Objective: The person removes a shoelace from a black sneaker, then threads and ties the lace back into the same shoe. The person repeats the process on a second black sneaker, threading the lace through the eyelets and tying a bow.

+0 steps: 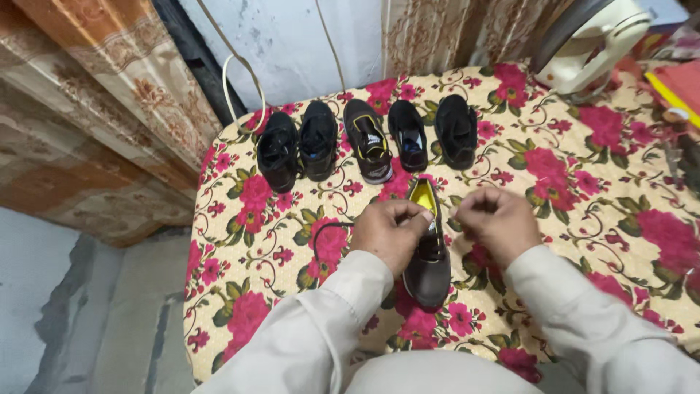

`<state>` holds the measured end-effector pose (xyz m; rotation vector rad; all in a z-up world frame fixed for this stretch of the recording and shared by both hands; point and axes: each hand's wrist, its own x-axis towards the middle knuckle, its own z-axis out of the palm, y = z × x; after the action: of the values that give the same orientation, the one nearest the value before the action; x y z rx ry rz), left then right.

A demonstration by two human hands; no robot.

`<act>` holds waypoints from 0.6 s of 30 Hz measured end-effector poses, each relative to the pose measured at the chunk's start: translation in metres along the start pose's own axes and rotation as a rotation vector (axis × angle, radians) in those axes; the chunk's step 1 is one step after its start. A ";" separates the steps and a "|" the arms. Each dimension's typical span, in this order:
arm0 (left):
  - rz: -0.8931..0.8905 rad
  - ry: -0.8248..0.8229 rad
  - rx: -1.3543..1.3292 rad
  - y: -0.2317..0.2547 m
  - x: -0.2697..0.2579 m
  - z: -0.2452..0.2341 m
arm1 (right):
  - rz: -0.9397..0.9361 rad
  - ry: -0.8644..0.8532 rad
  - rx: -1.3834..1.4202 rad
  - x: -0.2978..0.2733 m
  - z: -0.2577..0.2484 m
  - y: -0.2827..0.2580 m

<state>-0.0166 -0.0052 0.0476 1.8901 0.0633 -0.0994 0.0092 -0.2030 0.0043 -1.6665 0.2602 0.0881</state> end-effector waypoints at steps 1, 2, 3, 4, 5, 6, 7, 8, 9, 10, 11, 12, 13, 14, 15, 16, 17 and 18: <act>-0.007 0.010 0.025 -0.005 -0.001 0.004 | 0.078 -0.001 0.014 -0.003 0.003 0.013; -0.012 0.022 0.050 -0.009 -0.001 0.007 | 0.153 -0.003 0.027 -0.004 0.005 0.025; -0.008 0.033 0.093 -0.012 -0.001 0.011 | 0.126 0.000 -0.041 -0.005 0.007 0.034; -0.002 0.044 0.135 -0.014 0.000 0.015 | 0.097 0.002 -0.110 -0.005 0.009 0.041; 0.003 0.055 0.177 -0.016 0.001 0.018 | 0.066 0.005 -0.178 -0.005 0.011 0.047; -0.006 0.047 0.217 -0.017 0.001 0.020 | 0.026 0.007 -0.157 -0.003 0.013 0.052; -0.015 0.040 0.257 -0.018 0.002 0.022 | -0.014 0.008 -0.136 -0.001 0.016 0.055; -0.022 0.031 0.298 -0.017 0.004 0.023 | -0.056 0.012 -0.112 0.001 0.018 0.058; -0.046 0.042 0.302 -0.016 0.006 0.025 | -0.077 0.016 -0.149 0.003 0.018 0.059; -0.071 0.055 0.306 -0.015 0.007 0.027 | -0.098 0.017 -0.187 0.004 0.019 0.060; -0.095 0.068 0.309 -0.014 0.009 0.029 | -0.120 0.019 -0.224 0.005 0.020 0.061; -0.073 0.081 0.328 -0.013 0.010 0.031 | -0.101 0.022 -0.236 0.006 0.021 0.061; -0.052 0.094 0.348 -0.013 0.011 0.032 | -0.082 0.026 -0.248 0.006 0.022 0.062; -0.028 0.107 0.366 -0.012 0.012 0.033 | -0.065 0.030 -0.261 0.006 0.022 0.061; -0.044 0.111 0.383 -0.011 0.010 0.034 | -0.054 0.022 -0.239 0.005 0.021 0.061; -0.055 0.114 0.400 -0.010 0.008 0.036 | -0.047 0.018 -0.217 0.004 0.020 0.061; -0.066 0.117 0.417 -0.009 0.007 0.037 | -0.040 0.014 -0.194 0.003 0.019 0.060; -0.054 0.119 0.435 -0.008 0.006 0.038 | 0.028 0.012 -0.140 0.003 0.018 0.058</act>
<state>-0.0129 -0.0386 0.0280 2.3285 0.1869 -0.0387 0.0012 -0.1908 -0.0550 -1.8034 0.2925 0.1196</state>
